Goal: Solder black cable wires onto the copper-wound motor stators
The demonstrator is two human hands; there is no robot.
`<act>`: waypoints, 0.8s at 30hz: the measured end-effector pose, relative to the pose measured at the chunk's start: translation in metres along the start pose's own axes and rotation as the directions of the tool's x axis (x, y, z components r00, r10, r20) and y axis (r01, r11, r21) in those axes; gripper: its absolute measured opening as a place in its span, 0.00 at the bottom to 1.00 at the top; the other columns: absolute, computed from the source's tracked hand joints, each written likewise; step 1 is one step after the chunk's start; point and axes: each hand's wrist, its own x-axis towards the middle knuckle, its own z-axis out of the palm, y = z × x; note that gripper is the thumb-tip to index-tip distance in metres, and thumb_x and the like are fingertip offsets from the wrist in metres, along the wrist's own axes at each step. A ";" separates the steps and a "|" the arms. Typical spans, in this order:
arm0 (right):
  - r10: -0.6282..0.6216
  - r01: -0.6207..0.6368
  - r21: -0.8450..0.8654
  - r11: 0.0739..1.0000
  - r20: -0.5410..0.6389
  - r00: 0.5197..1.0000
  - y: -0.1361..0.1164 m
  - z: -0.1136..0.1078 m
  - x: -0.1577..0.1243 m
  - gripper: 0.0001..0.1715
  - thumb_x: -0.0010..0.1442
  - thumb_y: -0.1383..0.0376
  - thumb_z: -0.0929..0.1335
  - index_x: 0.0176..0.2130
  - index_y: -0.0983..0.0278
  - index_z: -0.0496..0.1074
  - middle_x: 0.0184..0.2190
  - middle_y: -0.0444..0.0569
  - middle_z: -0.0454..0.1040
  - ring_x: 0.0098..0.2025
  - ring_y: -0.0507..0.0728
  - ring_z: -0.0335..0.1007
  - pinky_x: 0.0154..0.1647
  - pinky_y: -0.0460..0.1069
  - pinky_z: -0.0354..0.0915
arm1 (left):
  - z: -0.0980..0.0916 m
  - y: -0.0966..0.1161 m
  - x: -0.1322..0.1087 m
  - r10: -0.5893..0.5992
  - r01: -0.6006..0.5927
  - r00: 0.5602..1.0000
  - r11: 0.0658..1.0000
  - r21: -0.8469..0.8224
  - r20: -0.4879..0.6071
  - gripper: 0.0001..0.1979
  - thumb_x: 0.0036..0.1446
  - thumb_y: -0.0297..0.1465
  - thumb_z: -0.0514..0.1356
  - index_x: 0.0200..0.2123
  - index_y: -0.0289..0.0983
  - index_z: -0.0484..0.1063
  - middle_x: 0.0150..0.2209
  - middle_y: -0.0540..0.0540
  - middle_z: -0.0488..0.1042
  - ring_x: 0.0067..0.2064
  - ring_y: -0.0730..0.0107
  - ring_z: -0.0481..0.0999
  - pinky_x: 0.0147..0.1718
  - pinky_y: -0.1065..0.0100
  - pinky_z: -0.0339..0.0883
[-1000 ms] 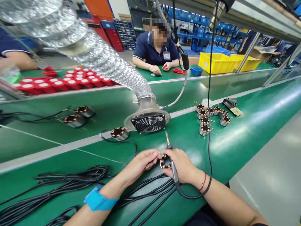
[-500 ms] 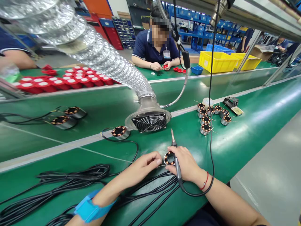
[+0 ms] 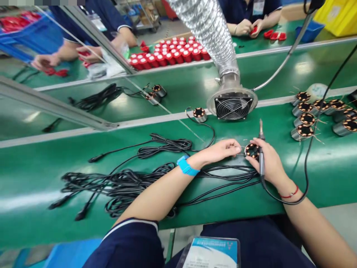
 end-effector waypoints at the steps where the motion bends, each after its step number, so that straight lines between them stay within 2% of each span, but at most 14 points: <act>1: -0.010 0.010 -0.022 1.000 -0.021 1.000 0.002 0.000 0.000 0.32 0.59 0.54 0.68 0.58 0.62 0.60 0.50 0.56 0.73 0.50 0.64 0.71 0.50 0.61 0.68 | -0.001 0.001 -0.001 0.012 -0.015 0.999 0.998 0.067 0.033 0.19 0.53 0.44 0.61 0.36 0.33 0.71 0.28 0.51 0.68 0.29 0.77 0.62 0.29 0.73 0.55; 3: -0.017 0.015 -0.045 0.999 -0.040 0.999 0.003 -0.002 0.000 0.32 0.60 0.52 0.68 0.59 0.62 0.59 0.50 0.56 0.73 0.50 0.65 0.71 0.50 0.61 0.69 | -0.003 0.004 -0.003 0.031 -0.045 0.996 0.986 0.161 0.087 0.15 0.55 0.40 0.61 0.34 0.32 0.73 0.29 0.50 0.70 0.32 0.76 0.65 0.34 0.71 0.58; 5: -0.020 0.018 -0.053 0.998 -0.048 0.999 0.002 -0.002 0.000 0.33 0.60 0.52 0.68 0.59 0.61 0.59 0.51 0.57 0.73 0.50 0.65 0.71 0.50 0.62 0.69 | -0.002 0.005 -0.003 0.059 -0.075 0.994 0.983 0.169 0.095 0.13 0.57 0.36 0.58 0.33 0.32 0.75 0.29 0.50 0.71 0.32 0.76 0.66 0.36 0.71 0.59; 9: -0.044 0.043 -0.038 0.998 -0.041 0.998 0.000 -0.001 0.000 0.33 0.60 0.54 0.68 0.60 0.61 0.58 0.51 0.56 0.73 0.50 0.65 0.71 0.50 0.61 0.69 | 0.006 0.003 0.001 0.069 -0.064 0.989 0.997 -0.044 0.130 0.10 0.55 0.33 0.59 0.30 0.32 0.76 0.27 0.49 0.73 0.29 0.77 0.66 0.34 0.71 0.59; 12: -0.049 0.049 -0.005 0.999 0.005 0.999 0.002 -0.002 0.002 0.33 0.59 0.56 0.69 0.60 0.60 0.58 0.52 0.56 0.72 0.52 0.65 0.70 0.52 0.62 0.69 | 0.011 0.004 0.001 0.034 -0.013 0.987 0.991 -0.131 0.159 0.14 0.56 0.38 0.58 0.33 0.32 0.75 0.25 0.52 0.69 0.23 0.80 0.58 0.26 0.72 0.52; 14: -0.022 0.022 0.022 1.000 0.002 1.000 0.005 -0.004 0.003 0.35 0.59 0.56 0.69 0.61 0.59 0.56 0.55 0.57 0.70 0.55 0.66 0.69 0.54 0.63 0.67 | 0.015 0.007 -0.002 0.032 -0.029 0.992 0.999 -0.030 0.125 0.15 0.59 0.39 0.56 0.34 0.32 0.73 0.25 0.53 0.66 0.24 0.80 0.58 0.26 0.72 0.52; 16: 0.013 -0.012 0.048 0.999 -0.027 1.000 0.008 -0.007 0.004 0.37 0.57 0.57 0.70 0.62 0.58 0.55 0.57 0.56 0.69 0.57 0.66 0.67 0.57 0.66 0.64 | 0.019 0.011 -0.007 0.041 -0.060 0.995 0.975 0.216 0.090 0.12 0.59 0.36 0.56 0.36 0.33 0.71 0.28 0.52 0.68 0.28 0.77 0.63 0.29 0.72 0.56; 18: 0.047 -0.044 0.078 0.996 -0.041 0.998 0.011 -0.011 0.003 0.39 0.56 0.57 0.71 0.62 0.58 0.55 0.57 0.56 0.69 0.58 0.66 0.66 0.59 0.68 0.62 | 0.025 0.012 -0.012 0.037 -0.071 0.996 0.848 0.526 0.076 0.07 0.58 0.32 0.58 0.37 0.34 0.71 0.33 0.49 0.70 0.33 0.73 0.67 0.32 0.71 0.57; 20: 0.080 -0.072 0.121 0.990 -0.059 0.995 0.012 -0.015 0.002 0.39 0.56 0.57 0.71 0.61 0.58 0.55 0.56 0.56 0.70 0.59 0.66 0.66 0.60 0.69 0.60 | 0.030 0.013 -0.015 0.026 -0.081 0.996 0.673 0.735 0.086 0.06 0.58 0.28 0.56 0.38 0.35 0.71 0.38 0.46 0.72 0.35 0.70 0.68 0.31 0.69 0.55; 21: 0.087 -0.073 0.154 0.985 -0.086 0.992 0.011 -0.017 0.002 0.39 0.56 0.58 0.71 0.61 0.58 0.55 0.55 0.55 0.71 0.59 0.66 0.66 0.60 0.68 0.61 | 0.031 0.013 -0.016 0.040 -0.090 0.996 0.618 0.781 0.083 0.06 0.58 0.27 0.55 0.37 0.35 0.71 0.39 0.46 0.72 0.36 0.69 0.69 0.30 0.69 0.55; 22: 0.086 -0.059 0.192 0.980 -0.133 0.987 0.011 -0.018 0.002 0.38 0.55 0.59 0.72 0.61 0.57 0.56 0.54 0.55 0.71 0.58 0.66 0.67 0.59 0.68 0.62 | 0.030 0.015 -0.017 0.068 -0.101 0.995 0.605 0.790 0.075 0.07 0.58 0.25 0.53 0.35 0.35 0.71 0.40 0.45 0.73 0.37 0.69 0.69 0.31 0.69 0.55; 24: 0.093 -0.018 0.275 0.961 -0.260 0.961 0.009 -0.021 0.002 0.36 0.56 0.61 0.71 0.60 0.55 0.58 0.54 0.53 0.70 0.55 0.66 0.70 0.55 0.66 0.65 | 0.023 0.020 -0.020 0.135 -0.126 0.990 0.691 0.711 0.044 0.06 0.57 0.24 0.53 0.34 0.34 0.71 0.37 0.46 0.73 0.37 0.70 0.69 0.33 0.69 0.57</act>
